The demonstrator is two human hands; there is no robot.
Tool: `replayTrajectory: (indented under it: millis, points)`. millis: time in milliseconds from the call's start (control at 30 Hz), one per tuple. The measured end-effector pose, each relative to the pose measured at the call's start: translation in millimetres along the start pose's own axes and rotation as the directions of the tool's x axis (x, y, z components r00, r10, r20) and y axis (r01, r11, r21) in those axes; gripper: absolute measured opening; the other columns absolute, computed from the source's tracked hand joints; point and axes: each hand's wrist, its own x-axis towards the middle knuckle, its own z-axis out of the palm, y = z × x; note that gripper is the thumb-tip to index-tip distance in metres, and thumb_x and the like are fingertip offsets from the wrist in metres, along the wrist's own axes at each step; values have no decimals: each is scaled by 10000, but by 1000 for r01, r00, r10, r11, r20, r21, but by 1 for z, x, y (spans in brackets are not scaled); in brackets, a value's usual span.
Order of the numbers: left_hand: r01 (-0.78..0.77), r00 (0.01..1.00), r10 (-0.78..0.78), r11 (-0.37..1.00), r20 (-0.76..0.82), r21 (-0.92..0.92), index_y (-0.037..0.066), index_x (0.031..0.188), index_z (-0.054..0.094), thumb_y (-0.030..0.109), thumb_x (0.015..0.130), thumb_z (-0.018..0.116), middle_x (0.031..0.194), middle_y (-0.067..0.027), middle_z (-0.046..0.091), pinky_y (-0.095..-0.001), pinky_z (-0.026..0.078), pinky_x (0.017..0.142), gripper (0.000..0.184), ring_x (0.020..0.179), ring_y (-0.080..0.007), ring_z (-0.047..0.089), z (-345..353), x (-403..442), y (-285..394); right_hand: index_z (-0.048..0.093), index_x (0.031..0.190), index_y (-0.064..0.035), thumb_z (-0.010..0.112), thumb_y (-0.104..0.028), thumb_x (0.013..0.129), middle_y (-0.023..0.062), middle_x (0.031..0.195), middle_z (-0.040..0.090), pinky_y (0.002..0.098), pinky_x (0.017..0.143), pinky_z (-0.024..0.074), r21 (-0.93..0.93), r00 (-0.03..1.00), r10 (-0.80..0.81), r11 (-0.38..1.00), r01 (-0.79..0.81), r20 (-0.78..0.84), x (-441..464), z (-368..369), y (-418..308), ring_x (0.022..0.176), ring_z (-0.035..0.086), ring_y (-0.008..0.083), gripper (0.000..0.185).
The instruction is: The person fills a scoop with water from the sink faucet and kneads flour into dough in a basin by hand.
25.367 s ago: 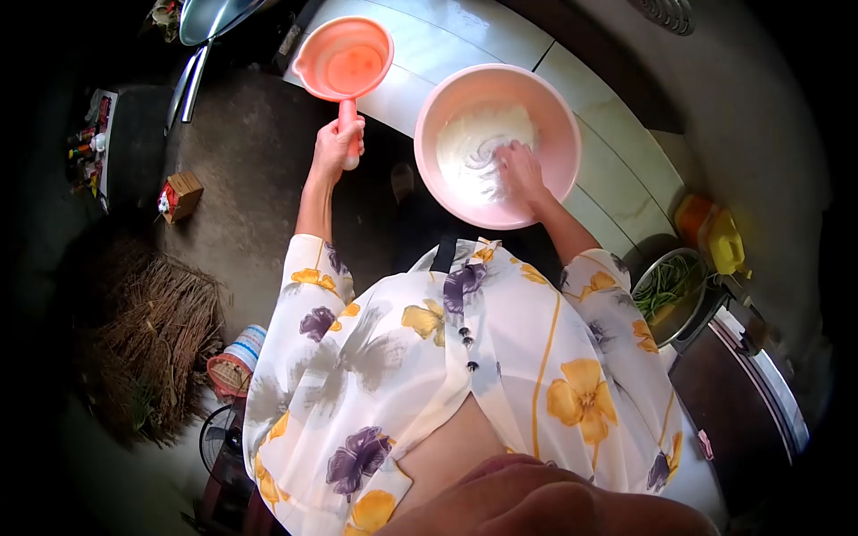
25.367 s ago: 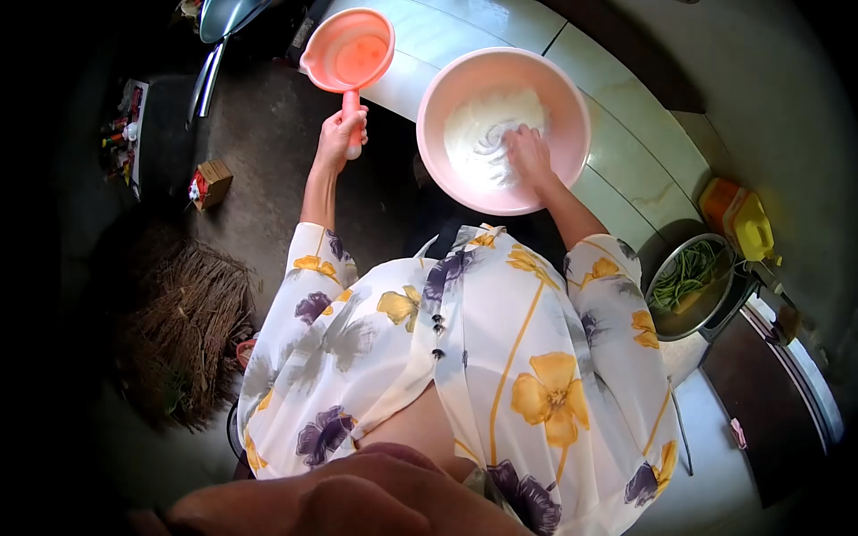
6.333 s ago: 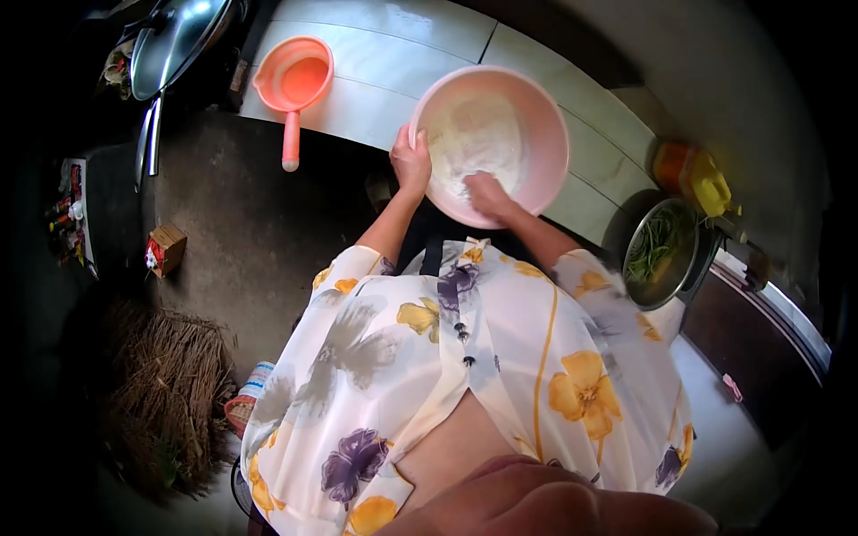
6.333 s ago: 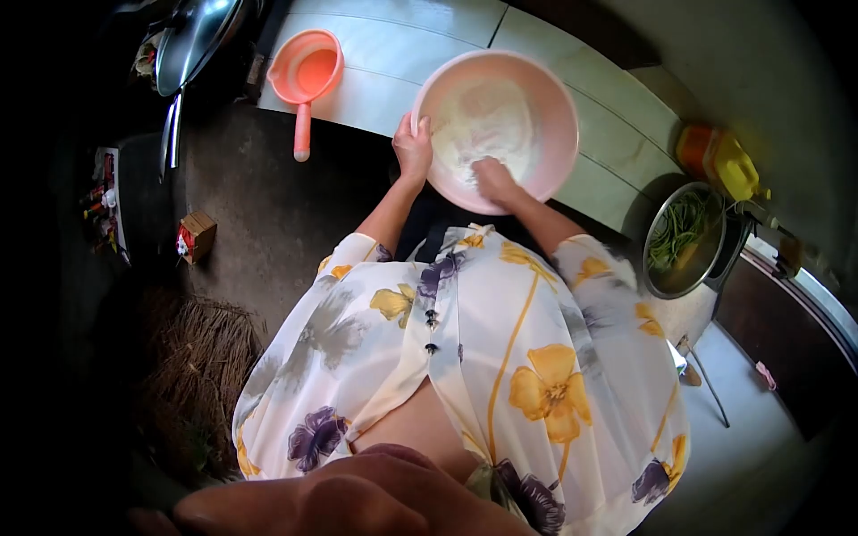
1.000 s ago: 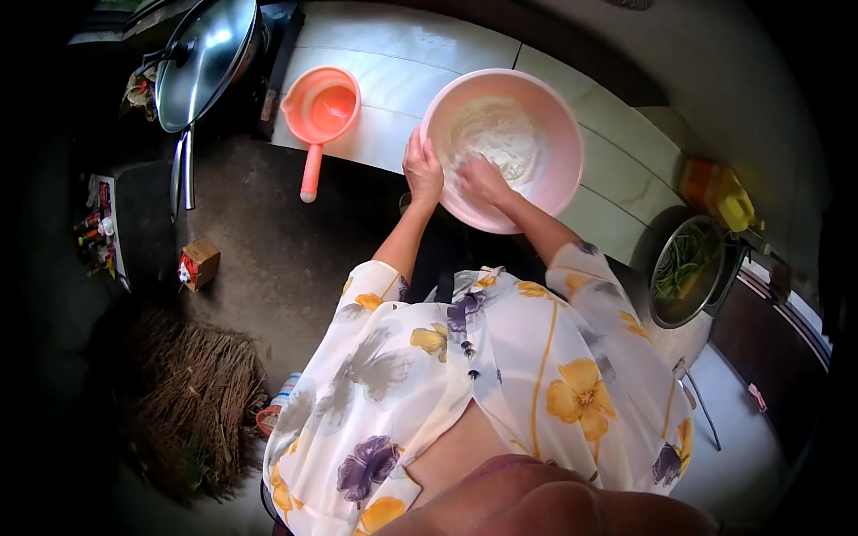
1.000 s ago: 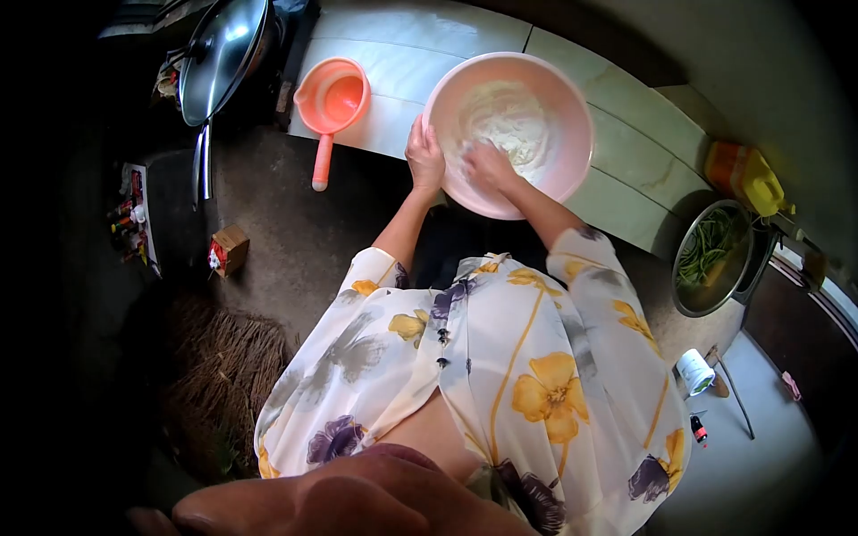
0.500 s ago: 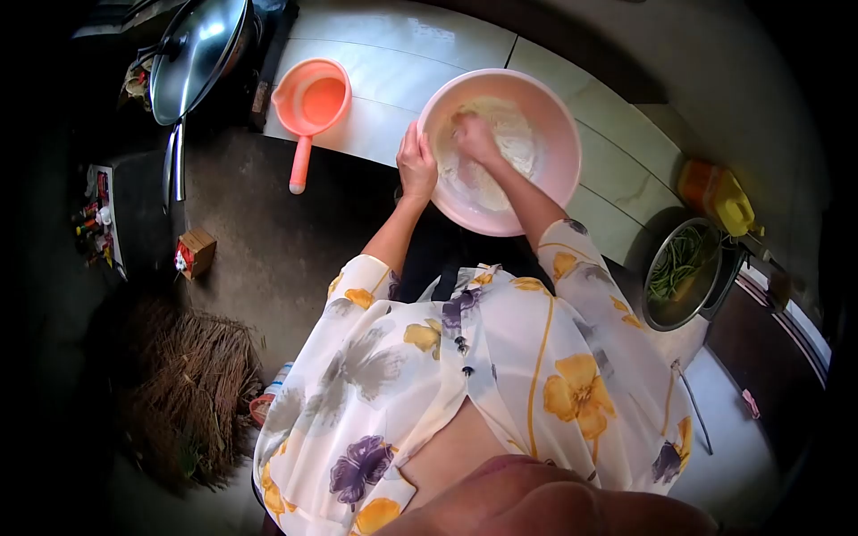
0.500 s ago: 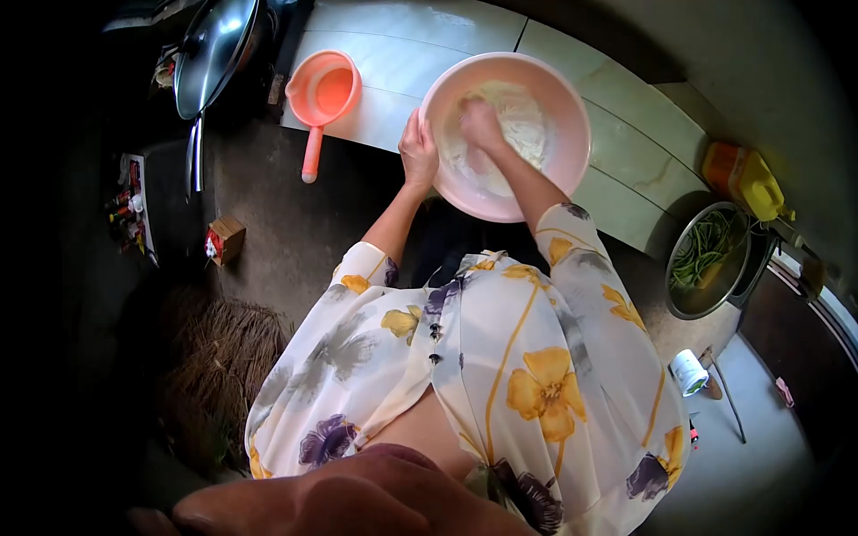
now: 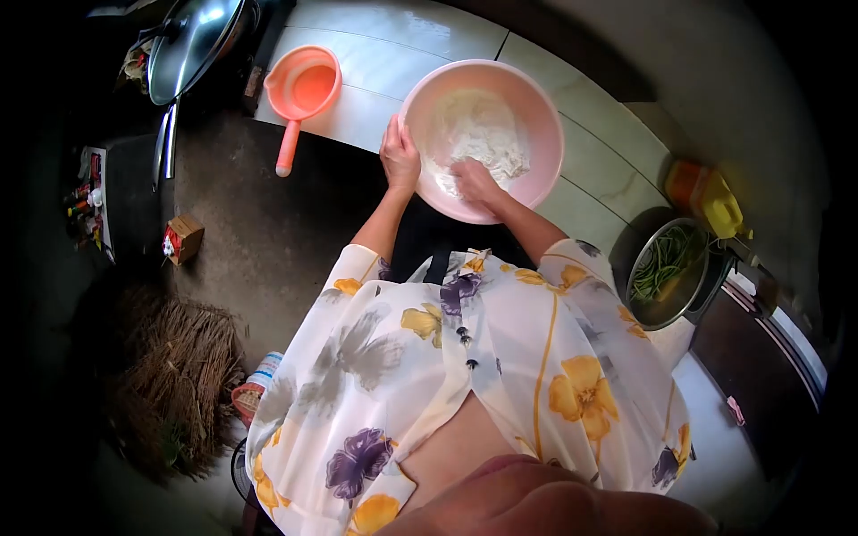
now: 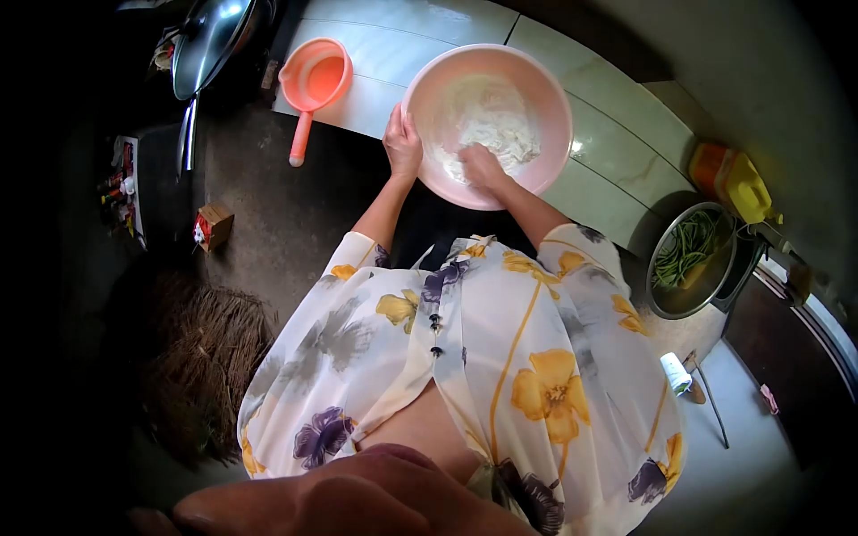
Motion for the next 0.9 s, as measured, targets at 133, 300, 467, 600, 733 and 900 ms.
replayTrajectory:
  millis: [133,300,467,600,733,900]
  points:
    - [-59,998,60,997,-17,49,-5,1303,582,126,1014,523,1120,-262,678,-445,539,849,323,1022,-415,679,0,4,-3,693,1037,-13,525,-76,853,288,1039,672,498,865,530,369,982,154,924,-105,-108,46,-38,-49,1006,655,442,257]
    - [-83,997,83,996,8,35,-10,1301,585,121,1010,533,1141,-259,670,-452,535,853,323,1032,-418,671,-1,2,0,701,1111,-32,546,-111,872,253,1109,663,474,936,494,344,975,144,936,-79,-167,36,7,-48,1059,636,411,296]
    - [-23,990,26,999,137,-22,-4,1297,588,123,1011,533,1114,-251,672,-464,531,847,318,1012,-421,667,-4,6,4,714,1074,-45,581,-106,811,258,1074,653,482,919,492,-19,990,142,990,-141,22,-77,-39,-22,1019,635,408,301]
    - [-134,980,133,991,147,2,7,1306,588,123,1012,535,1107,-246,671,-463,532,848,321,1006,-426,658,1,7,1,723,901,-31,616,-64,706,270,882,660,491,875,518,50,930,310,944,-325,197,-67,-7,-4,929,654,426,225]
    - [-70,966,64,997,251,17,15,1315,586,125,1011,538,1108,-246,669,-465,528,860,327,1017,-433,649,-4,2,10,687,861,1,599,-75,745,260,843,674,492,776,523,323,929,359,893,-313,-91,3,12,-47,812,676,402,164]
    - [-104,967,109,994,229,-34,45,1346,560,122,998,526,1117,-237,653,-492,521,845,357,1015,-438,636,-3,1,10,660,1004,6,577,-87,832,241,892,664,491,785,512,517,750,430,845,-138,-503,52,-5,-39,852,668,387,213]
